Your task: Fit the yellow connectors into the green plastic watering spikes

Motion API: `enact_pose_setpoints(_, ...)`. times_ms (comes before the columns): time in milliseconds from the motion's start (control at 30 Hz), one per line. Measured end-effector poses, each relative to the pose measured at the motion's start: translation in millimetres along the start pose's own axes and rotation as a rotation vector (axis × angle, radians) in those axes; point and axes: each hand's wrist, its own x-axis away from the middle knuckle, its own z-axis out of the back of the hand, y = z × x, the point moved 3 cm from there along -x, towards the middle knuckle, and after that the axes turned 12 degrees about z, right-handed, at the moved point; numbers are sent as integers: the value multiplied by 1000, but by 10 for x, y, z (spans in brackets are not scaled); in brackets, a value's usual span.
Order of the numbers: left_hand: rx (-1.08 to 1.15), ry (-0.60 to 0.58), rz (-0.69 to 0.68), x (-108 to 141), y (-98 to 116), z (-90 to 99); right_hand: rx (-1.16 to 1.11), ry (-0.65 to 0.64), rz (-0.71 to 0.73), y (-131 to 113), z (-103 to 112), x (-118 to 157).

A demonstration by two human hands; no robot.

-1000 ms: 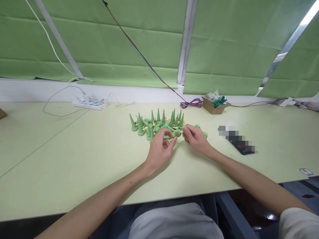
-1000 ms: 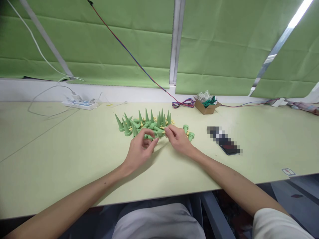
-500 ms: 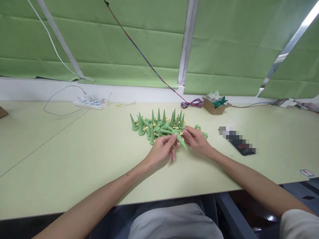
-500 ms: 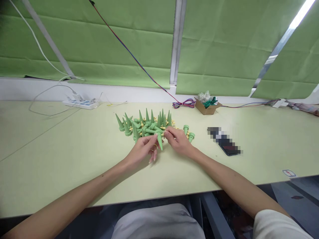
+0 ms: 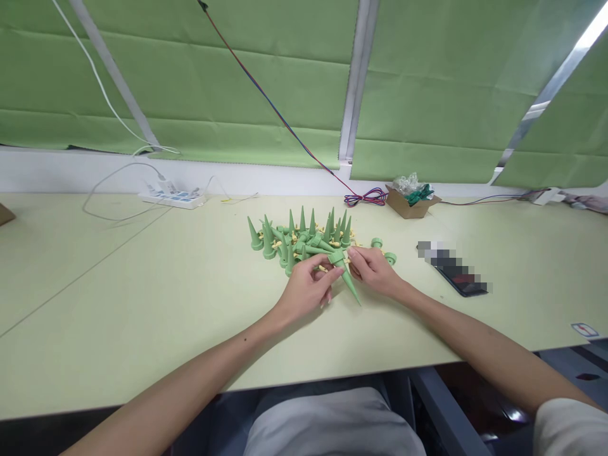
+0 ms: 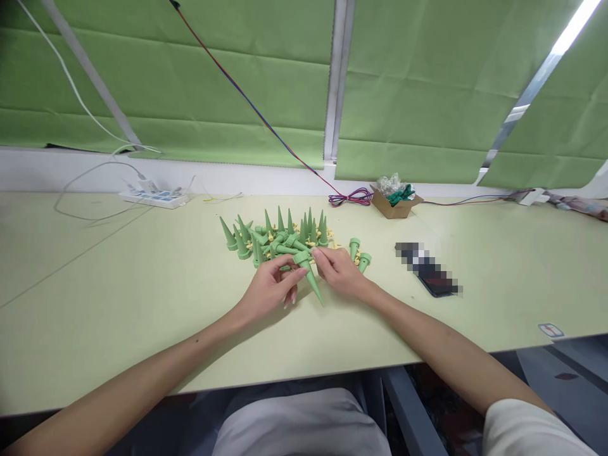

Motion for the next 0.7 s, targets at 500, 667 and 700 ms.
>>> enact_pose_setpoints(500,-176,145,-171,24,56,15,8,67,6,-32,-5,-13)
enact_pose_setpoints(667,-55,121,-135,28,48,11,-40,171,2,-16,21,8)
enact_pose_setpoints(700,-20,96,-119,19,42,8,-54,179,7,-10,24,12)
